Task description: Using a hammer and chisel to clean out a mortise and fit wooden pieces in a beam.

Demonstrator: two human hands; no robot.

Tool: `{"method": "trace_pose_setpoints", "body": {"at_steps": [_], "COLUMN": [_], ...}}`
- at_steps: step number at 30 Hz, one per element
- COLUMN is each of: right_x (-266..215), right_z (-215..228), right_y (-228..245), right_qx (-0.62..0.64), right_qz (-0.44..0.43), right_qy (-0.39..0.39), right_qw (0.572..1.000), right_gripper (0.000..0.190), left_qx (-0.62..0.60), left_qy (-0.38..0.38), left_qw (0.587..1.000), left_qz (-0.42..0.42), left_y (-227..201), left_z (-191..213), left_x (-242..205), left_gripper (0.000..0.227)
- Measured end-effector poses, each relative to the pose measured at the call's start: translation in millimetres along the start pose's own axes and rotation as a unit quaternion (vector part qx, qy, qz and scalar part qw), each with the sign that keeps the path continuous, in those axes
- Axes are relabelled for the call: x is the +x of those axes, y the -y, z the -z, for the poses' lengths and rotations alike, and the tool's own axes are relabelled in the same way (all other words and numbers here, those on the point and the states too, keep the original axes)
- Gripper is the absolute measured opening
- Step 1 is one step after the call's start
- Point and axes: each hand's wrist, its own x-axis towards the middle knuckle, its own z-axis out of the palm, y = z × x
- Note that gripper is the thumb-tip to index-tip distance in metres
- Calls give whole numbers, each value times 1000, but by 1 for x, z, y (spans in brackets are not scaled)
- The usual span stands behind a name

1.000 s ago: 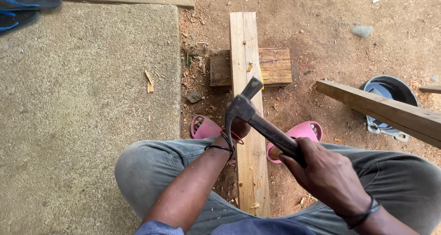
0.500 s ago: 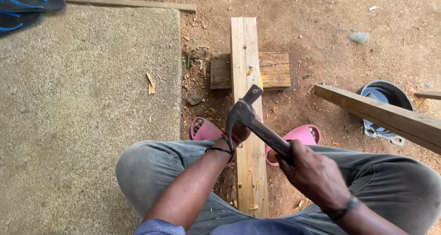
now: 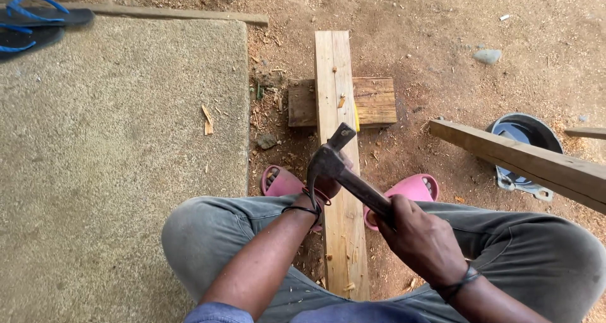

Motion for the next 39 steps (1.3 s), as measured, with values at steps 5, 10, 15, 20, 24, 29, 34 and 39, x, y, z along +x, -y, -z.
{"method": "trace_pose_setpoints", "body": {"at_steps": [5,10,15,20,24,29,34,39], "right_x": [-1,-14,-22,-17,-10,-8,-10,-15], "right_z": [3,8,12,21,29,42,55,64], "right_y": [2,-5,-25,-19,-6,7,15,22], "right_qx": [16,62,85,39,48,46,53,47], "right_qz": [-59,-127,-151,-165,-158,-123,-91,-18], "right_qy": [60,38,-40,-40,-42,-58,-65,-108], "right_qw": [996,989,984,985,985,990,992,993], "right_gripper": [40,39,39,40,42,44,48,50], "left_qx": [37,77,161,103,174,130,142,243], "left_qy": [-66,-147,92,-26,-44,-24,-25,-56], "left_qw": [996,980,972,993,983,990,988,959], "left_qz": [46,112,-141,-46,-40,-51,-56,-131], "left_y": [-43,-70,-118,-106,-118,-84,-77,-54], "left_z": [19,5,-32,-4,-9,-8,-11,-6], "left_x": [58,50,8,41,43,42,41,47], "left_gripper": [10,19,13,21,17,13,16,16]}}
